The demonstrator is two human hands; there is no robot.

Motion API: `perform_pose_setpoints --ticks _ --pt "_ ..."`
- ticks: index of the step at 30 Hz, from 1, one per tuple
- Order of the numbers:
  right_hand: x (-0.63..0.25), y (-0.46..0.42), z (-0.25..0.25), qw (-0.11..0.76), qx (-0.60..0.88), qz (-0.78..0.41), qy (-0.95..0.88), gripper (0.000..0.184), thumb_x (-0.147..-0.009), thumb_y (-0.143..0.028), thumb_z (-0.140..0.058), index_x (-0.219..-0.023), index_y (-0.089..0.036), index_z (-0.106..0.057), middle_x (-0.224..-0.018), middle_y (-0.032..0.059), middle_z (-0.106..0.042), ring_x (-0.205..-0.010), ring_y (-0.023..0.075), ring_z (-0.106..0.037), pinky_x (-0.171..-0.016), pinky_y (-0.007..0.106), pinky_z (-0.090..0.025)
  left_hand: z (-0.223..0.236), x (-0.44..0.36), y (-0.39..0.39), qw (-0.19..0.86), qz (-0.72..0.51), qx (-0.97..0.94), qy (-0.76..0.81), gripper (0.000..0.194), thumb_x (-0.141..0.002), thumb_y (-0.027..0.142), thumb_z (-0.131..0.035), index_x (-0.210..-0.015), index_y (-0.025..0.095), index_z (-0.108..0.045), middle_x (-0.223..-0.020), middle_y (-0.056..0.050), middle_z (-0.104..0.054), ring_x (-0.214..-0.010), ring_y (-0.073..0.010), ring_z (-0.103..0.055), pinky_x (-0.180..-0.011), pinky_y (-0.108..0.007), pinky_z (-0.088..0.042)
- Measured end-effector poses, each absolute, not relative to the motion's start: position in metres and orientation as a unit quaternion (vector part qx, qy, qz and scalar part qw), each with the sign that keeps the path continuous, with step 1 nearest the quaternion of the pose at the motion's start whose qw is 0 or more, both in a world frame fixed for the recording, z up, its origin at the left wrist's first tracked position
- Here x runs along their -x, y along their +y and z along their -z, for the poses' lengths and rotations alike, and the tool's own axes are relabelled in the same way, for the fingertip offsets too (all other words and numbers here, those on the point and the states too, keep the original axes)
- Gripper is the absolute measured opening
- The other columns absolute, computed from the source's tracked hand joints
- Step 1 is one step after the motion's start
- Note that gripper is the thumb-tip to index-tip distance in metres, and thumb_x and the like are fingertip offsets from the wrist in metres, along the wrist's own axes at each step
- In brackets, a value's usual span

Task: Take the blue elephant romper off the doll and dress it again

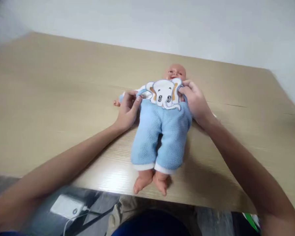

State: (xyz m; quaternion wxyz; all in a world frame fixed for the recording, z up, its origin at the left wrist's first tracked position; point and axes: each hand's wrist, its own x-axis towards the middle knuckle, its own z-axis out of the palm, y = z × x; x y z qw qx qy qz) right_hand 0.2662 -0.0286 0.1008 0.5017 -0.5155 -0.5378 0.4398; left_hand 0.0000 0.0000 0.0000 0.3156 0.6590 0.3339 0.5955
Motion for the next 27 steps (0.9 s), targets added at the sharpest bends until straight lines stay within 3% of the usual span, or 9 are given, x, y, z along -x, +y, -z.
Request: perform_pose_setpoints --ticks 2,5,8,10,13,15,21,24,27 --pt "-0.257 -0.019 -0.111 0.506 0.493 -0.342 -0.62 0.01 -0.094 -0.019 -0.064 -0.1 -0.026 -0.061 -0.093 -0.0005 -0.067 -0.084 0.0184 -0.062 -0.081 0.032 -0.051 -0.001 0.0 -0.003 0.303 -0.594 -0.658 0.349 0.044 -0.112 0.071 -0.067 -0.117 0.027 -0.063 -0.102 -0.003 -0.068 -0.088 -0.0166 -0.063 -0.077 -0.031 -0.052" --pt "-0.24 -0.001 -0.126 0.442 0.469 -0.259 -0.72 0.021 -0.095 -0.013 -0.058 -0.111 -0.024 -0.066 -0.118 0.0048 -0.076 -0.108 0.0207 -0.069 -0.101 0.036 -0.053 -0.003 0.0 -0.007 0.277 -0.591 -0.668 0.358 0.041 -0.115 0.068 -0.063 -0.119 0.027 -0.062 -0.105 -0.004 -0.067 -0.089 -0.0167 -0.063 -0.079 -0.032 -0.053" --pt "-0.218 0.021 -0.139 0.28 0.47 -0.256 -0.797 0.035 -0.104 -0.012 -0.042 -0.124 -0.02 -0.07 -0.139 0.01 -0.077 -0.13 0.025 -0.069 -0.118 0.043 -0.05 -0.006 0.001 -0.011 0.242 -0.591 -0.685 0.35 0.034 -0.118 0.06 -0.062 -0.119 0.026 -0.061 -0.102 -0.003 -0.065 -0.09 -0.017 -0.062 -0.083 -0.033 -0.054" --pt "-0.202 0.035 -0.143 0.171 0.468 -0.246 -0.831 0.036 -0.108 -0.014 -0.043 -0.129 -0.018 -0.072 -0.143 0.0135 -0.078 -0.135 0.0296 -0.07 -0.121 0.049 -0.05 -0.008 0.001 -0.012 0.219 -0.596 -0.697 0.334 0.026 -0.119 0.052 -0.062 -0.118 0.026 -0.062 -0.102 -0.003 -0.065 -0.09 -0.017 -0.061 -0.084 -0.033 -0.054" --pt "-0.18 0.053 -0.14 0.078 0.437 -0.215 -0.87 0.027 -0.107 -0.016 -0.06 -0.13 -0.016 -0.075 -0.143 0.017 -0.079 -0.132 0.0339 -0.072 -0.117 0.05 -0.053 -0.011 0.001 -0.015 0.179 -0.601 -0.718 0.301 0.015 -0.12 0.04 -0.062 -0.118 0.026 -0.062 -0.106 -0.004 -0.067 -0.091 -0.0172 -0.061 -0.085 -0.034 -0.054" --pt "-0.169 0.063 -0.135 0.024 0.4 -0.193 -0.896 0.029 -0.102 -0.012 -0.069 -0.129 -0.02 -0.076 -0.142 0.0138 -0.081 -0.129 0.0333 -0.073 -0.111 0.046 -0.055 -0.013 0.001 -0.016 0.159 -0.598 -0.732 0.286 0.011 -0.12 0.036 -0.062 -0.118 0.025 -0.063 -0.109 -0.005 -0.068 -0.094 -0.018 -0.061 -0.085 -0.035 -0.055" --pt "-0.15 0.077 -0.129 -0.08 0.35 -0.105 -0.928 0.023 -0.098 -0.007 -0.07 -0.114 -0.023 -0.076 -0.118 0.0105 -0.082 -0.104 0.0318 -0.074 -0.08 0.039 -0.048 -0.013 0.002 -0.017 0.161 -0.598 -0.722 0.31 0.013 -0.12 0.037 -0.059 -0.121 0.025 -0.063 -0.113 -0.008 -0.069 -0.097 -0.0202 -0.063 -0.085 -0.037 -0.057" --pt "-0.151 0.075 -0.131 -0.067 0.346 -0.078 -0.933 0.017 -0.099 -0.011 -0.072 -0.111 -0.024 -0.073 -0.119 0.0096 -0.081 -0.102 0.0301 -0.072 -0.079 0.038 -0.046 -0.013 0.003 -0.017 0.149 -0.594 -0.722 0.323 0.015 -0.121 0.039 -0.059 -0.121 0.026 -0.064 -0.114 -0.008 -0.069 -0.096 -0.0206 -0.063 -0.085 -0.038 -0.057" --pt "-0.16 0.07 -0.136 0.009 0.373 -0.073 -0.925 0.021 -0.102 -0.021 -0.073 -0.122 -0.022 -0.07 -0.124 0.0121 -0.081 -0.104 0.0312 -0.071 -0.082 0.039 -0.046 -0.013 0.004 -0.018 0.104 -0.598 -0.731 0.313 0.012 -0.119 0.038 -0.061 -0.12 0.026 -0.064 -0.113 -0.008 -0.067 -0.098 -0.0213 -0.063 -0.083 -0.038 -0.056"
